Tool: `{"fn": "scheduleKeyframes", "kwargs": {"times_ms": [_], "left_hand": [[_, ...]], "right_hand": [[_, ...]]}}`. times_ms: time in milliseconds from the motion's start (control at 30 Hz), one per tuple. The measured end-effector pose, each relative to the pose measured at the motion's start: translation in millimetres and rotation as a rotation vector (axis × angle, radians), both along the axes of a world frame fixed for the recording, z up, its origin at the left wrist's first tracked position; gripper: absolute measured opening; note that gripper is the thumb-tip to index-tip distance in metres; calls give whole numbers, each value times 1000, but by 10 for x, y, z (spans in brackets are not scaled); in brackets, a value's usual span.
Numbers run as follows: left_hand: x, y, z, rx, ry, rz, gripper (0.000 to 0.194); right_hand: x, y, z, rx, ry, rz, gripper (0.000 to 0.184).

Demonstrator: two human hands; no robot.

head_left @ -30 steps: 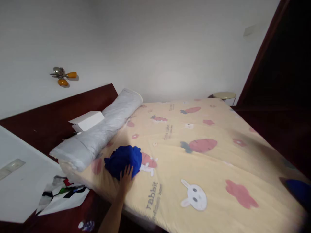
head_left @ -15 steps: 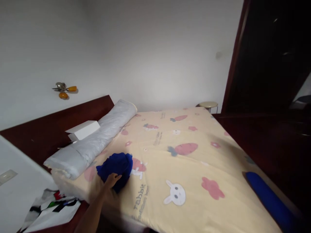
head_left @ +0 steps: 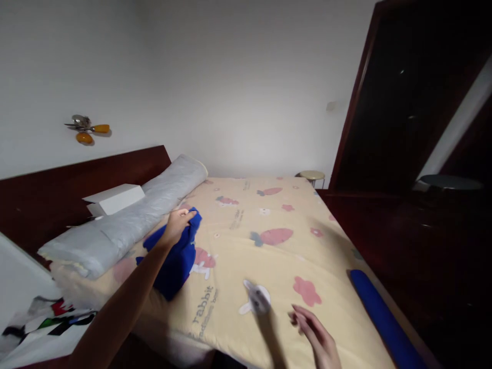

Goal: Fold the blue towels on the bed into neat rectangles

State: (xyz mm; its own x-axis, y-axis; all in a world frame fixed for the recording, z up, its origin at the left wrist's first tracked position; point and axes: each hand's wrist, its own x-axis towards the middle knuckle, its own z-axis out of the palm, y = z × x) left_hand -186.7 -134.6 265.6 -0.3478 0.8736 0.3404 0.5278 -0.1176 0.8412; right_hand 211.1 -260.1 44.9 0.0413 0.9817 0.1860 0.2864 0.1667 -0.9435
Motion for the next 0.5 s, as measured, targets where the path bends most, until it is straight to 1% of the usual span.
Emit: {"fn": "scheduleKeyframes", "kwargs": {"times_ms": [33,67,133,167,200,233,267,333,400,433,467,500], "left_hand": [[200,-35,7,-8,-55,-76,38],[401,-82,4,-15,-100,-148,37],[798,-199,-21,-26,-156,-272,36],[987,-262,-36,-31,-168,-329,36],[1162,-325,-47,-39,-170,-388,35],[1317,-386,-50,-47,-160,-450,33],[1444,-443,-45,-54,-143,-513,32],[1587,-539,-15,-55,-99,-621,29],[1569,-599,10,-48,18,-681,24],[1507,-611,6,-39,102,-679,21],[1421,-608,-17,-25,190,-651,22],[1322,-589,-58,-6,264,-595,26]], "right_hand": [[-104,95,259,-2,120,25,46],[-216,188,539,32,188,55,46],[-445,359,1086,161,170,118,45],[-550,436,1315,220,130,175,45],[-641,508,1496,259,67,228,45],[-710,575,1627,272,-27,280,46],[-750,635,1711,266,-134,323,48],[-728,724,1785,225,-333,377,47],[-566,754,1832,192,-440,412,38],[-447,744,1875,190,-453,433,32],[-315,719,1938,203,-459,447,29],[-181,681,2019,231,-476,444,29]]}}
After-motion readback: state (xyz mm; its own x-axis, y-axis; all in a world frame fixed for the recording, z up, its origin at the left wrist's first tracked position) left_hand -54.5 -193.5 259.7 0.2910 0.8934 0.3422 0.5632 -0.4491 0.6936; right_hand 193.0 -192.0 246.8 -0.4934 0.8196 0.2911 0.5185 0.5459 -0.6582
